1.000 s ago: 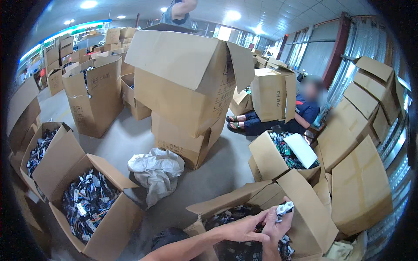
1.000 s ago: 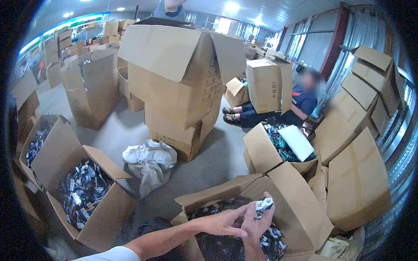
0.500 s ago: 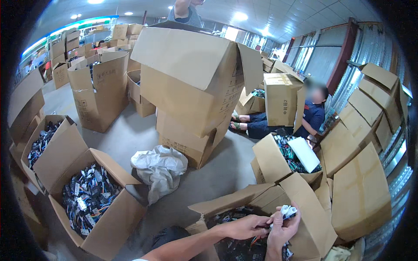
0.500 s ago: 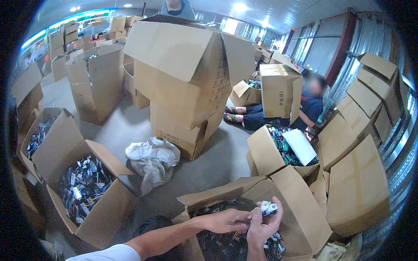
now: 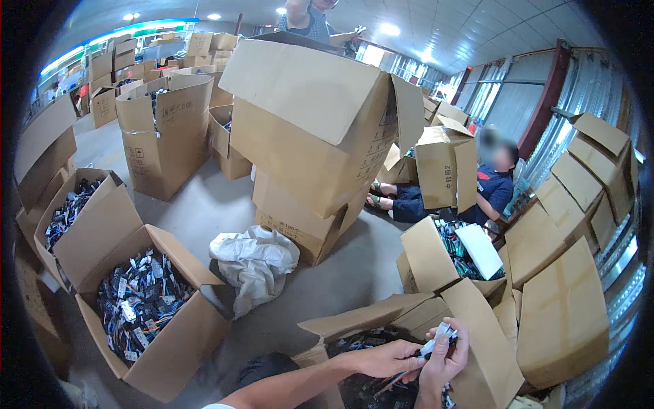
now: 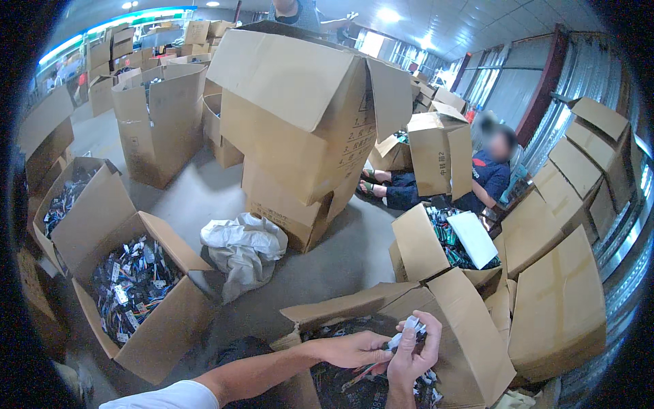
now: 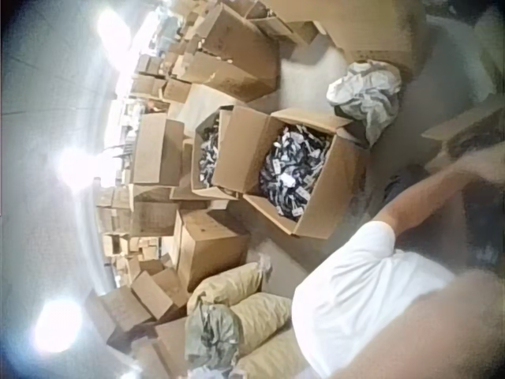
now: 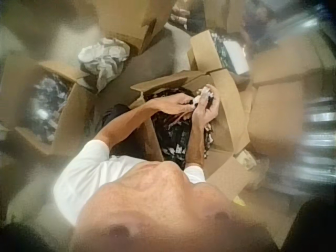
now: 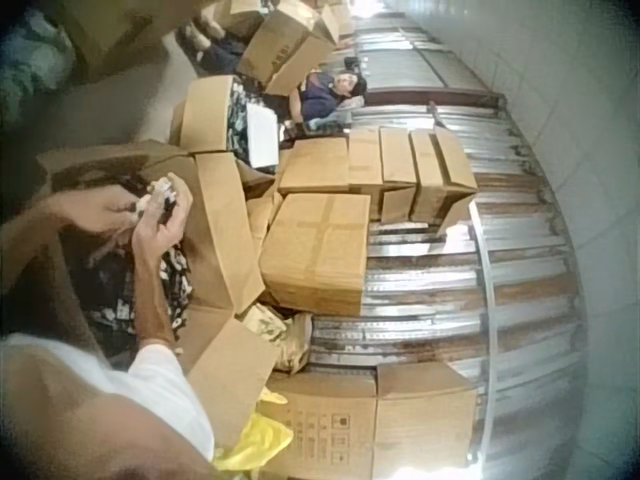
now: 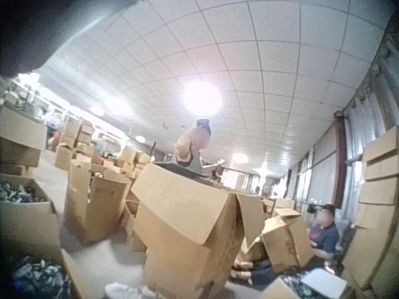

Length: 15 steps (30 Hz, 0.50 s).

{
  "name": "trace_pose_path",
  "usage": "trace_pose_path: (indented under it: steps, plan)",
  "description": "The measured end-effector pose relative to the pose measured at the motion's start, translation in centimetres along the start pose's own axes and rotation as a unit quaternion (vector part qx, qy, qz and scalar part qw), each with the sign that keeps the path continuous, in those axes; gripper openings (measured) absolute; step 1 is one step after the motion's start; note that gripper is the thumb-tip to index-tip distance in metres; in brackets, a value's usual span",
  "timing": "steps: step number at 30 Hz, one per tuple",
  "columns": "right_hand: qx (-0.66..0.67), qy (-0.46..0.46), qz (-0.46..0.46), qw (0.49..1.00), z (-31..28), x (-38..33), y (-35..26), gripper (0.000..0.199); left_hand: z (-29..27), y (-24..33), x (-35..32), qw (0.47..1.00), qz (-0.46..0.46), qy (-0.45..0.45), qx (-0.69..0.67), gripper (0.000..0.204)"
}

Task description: The person gathers digital display wire harnesses from a cardboard box and transfers them into another box by hand. The person then moves cardboard boxes and sorts through wire harnesses inside another box.

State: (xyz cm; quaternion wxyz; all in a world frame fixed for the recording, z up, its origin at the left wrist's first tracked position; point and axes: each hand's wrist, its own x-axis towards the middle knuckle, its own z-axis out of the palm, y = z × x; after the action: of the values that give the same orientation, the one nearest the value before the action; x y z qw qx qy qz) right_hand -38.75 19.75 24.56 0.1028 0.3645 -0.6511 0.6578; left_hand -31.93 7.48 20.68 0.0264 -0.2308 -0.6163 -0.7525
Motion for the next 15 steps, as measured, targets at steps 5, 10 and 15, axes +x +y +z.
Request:
trace_pose_path:
  steps: [5,10,15]
  plan:
    - [-0.010,0.007,-0.010,1.000,0.0,0.0,0.4,0.028,0.0,-0.5,0.2,1.000,0.011,0.002,-0.021,0.032]
    - [0.029,0.072,-0.048,0.996,0.5,-0.2,0.6,0.027,-0.2,-1.3,0.2,0.998,-0.010,0.008,-0.066,0.033]
    - [0.011,0.078,-0.060,0.995,0.2,-0.2,2.2,0.024,-0.3,-0.7,0.7,0.990,-0.054,0.065,-0.117,0.037]
